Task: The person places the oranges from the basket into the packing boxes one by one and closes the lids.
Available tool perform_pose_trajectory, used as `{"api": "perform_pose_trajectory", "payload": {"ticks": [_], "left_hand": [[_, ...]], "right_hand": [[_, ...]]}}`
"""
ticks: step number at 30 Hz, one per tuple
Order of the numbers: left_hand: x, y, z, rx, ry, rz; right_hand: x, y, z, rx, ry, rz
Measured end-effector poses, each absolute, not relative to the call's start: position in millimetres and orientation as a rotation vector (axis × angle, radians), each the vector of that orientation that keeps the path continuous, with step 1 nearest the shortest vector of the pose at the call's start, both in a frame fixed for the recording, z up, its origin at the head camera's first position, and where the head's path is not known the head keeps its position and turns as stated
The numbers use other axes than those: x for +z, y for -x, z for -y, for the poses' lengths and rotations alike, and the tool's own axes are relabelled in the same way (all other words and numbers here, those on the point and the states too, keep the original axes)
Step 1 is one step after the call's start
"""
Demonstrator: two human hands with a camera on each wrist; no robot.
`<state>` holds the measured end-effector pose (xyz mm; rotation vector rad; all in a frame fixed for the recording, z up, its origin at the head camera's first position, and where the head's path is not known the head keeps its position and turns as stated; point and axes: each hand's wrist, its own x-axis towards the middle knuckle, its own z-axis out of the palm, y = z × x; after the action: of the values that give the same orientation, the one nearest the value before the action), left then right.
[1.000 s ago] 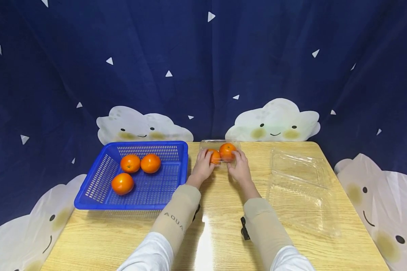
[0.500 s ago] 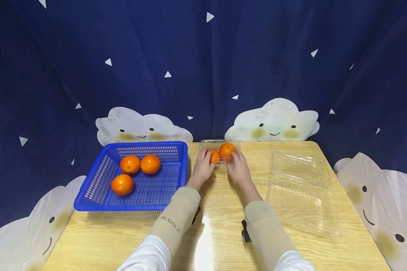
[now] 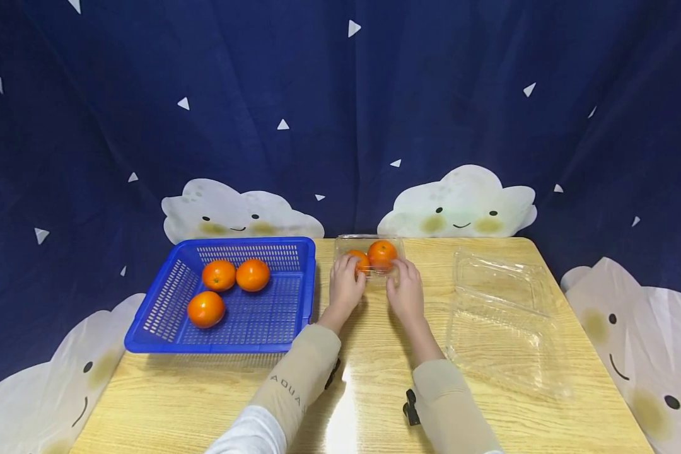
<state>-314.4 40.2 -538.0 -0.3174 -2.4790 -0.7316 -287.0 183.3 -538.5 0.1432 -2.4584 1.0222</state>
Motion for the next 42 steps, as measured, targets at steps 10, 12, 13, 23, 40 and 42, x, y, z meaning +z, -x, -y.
{"api": "perform_pose_trajectory", "payload": {"ticks": [10,12,13,23,40,42], "left_hand": [[-540.4,298.0,-48.8,-0.793,0.406,2.369],[-542.0,294.6,-51.2,-0.773,0.434,2.344],[-543.0,292.8,-52.5,-0.770,0.450,2.337],[-545.3,272.2,-75.0,-0.803,0.590,2.356],[-539.3,238.1,-119.1,-0.862,0.797,2.592],[-538.3,234.4,-124.1,-0.848,0.802,2.632]], "right_hand": [[-529.6,257.1,-190.1,1.073,-0.087,2.350],[-527.1,250.5,-192.0,1.080,-0.074,2.337],[-525.7,247.1,-193.1,1.085,-0.065,2.328],[-514.5,222.2,-213.7,1.062,-0.031,2.260],[-509.0,194.0,-284.7,0.969,0.210,2.273],[-509.9,192.3,-293.3,0.954,0.227,2.260]]}}
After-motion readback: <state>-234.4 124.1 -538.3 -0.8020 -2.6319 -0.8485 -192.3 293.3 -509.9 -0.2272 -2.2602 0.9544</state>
